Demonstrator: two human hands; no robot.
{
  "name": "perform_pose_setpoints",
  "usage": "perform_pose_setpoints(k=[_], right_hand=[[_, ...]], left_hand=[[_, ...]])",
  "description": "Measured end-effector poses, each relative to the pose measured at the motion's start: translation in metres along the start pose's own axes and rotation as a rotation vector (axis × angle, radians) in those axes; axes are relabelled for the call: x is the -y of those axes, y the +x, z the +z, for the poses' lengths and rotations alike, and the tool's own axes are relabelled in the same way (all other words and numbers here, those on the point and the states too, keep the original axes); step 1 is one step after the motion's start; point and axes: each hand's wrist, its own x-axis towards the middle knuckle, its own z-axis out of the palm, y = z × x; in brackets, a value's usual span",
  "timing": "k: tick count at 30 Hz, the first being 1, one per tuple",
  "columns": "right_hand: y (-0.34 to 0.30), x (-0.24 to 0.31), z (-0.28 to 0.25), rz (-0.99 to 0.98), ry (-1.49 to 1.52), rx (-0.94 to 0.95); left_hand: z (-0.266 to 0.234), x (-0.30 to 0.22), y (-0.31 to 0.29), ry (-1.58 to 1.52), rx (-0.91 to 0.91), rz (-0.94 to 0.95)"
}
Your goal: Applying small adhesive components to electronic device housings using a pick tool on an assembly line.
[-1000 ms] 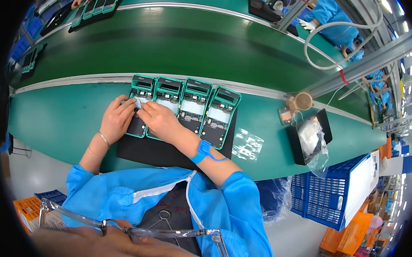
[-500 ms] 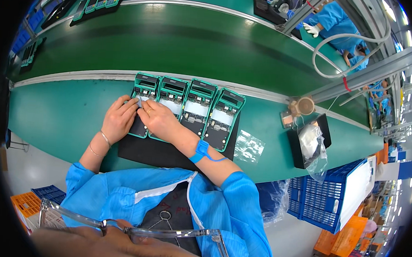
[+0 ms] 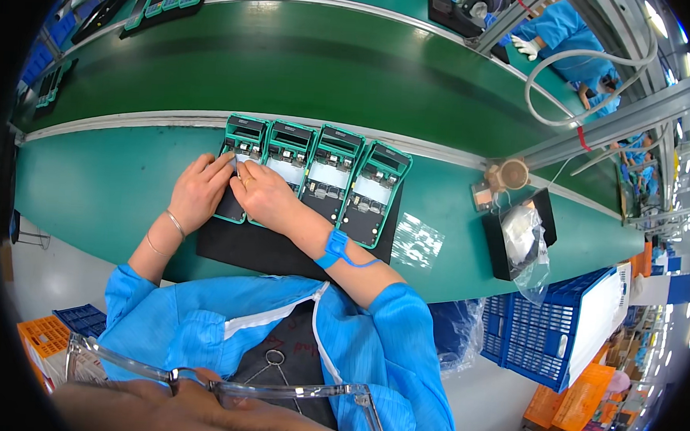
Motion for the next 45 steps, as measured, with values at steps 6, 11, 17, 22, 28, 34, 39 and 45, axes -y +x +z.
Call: perform_pose_setpoints(k=[6,11,17,22,28,34,39,45], right_hand=[[-0.025,0.002,-0.063,0.061,0.156,-0.042],[-0.106,0.001,-0.144,0.363,0.089,-0.166],[-0.210,0.000,-0.204,0.926,-0.009,-0.402],[-0.268,-0.010,-0.194,1.175,0.203,-0.616],[-0.267,-0.010,-0.189,1.174,0.313,-0.666],[-0.274,-0.008,-0.186,1.205,0.356,-0.703],[-0.278,-0.008,-0.187,1.195,0.388,-0.714],[-0.280,-0.015,-0.182,1.181,0.442,-0.706]], left_hand=[[-0.001,-0.005,-0.001,0.056,0.046,-0.017],[0.001,-0.003,-0.007,0.023,-0.005,-0.004],[0.003,-0.009,-0.008,0.030,-0.046,0.011],[-0.005,-0.055,-0.014,-0.189,-0.059,0.237],[0.005,-0.097,-0.024,-0.237,0.287,0.458],[0.019,-0.077,0.013,-0.146,0.301,0.365],[0.069,-0.015,0.105,0.010,0.162,0.287],[0.128,0.042,0.213,0.223,0.185,-0.054]])
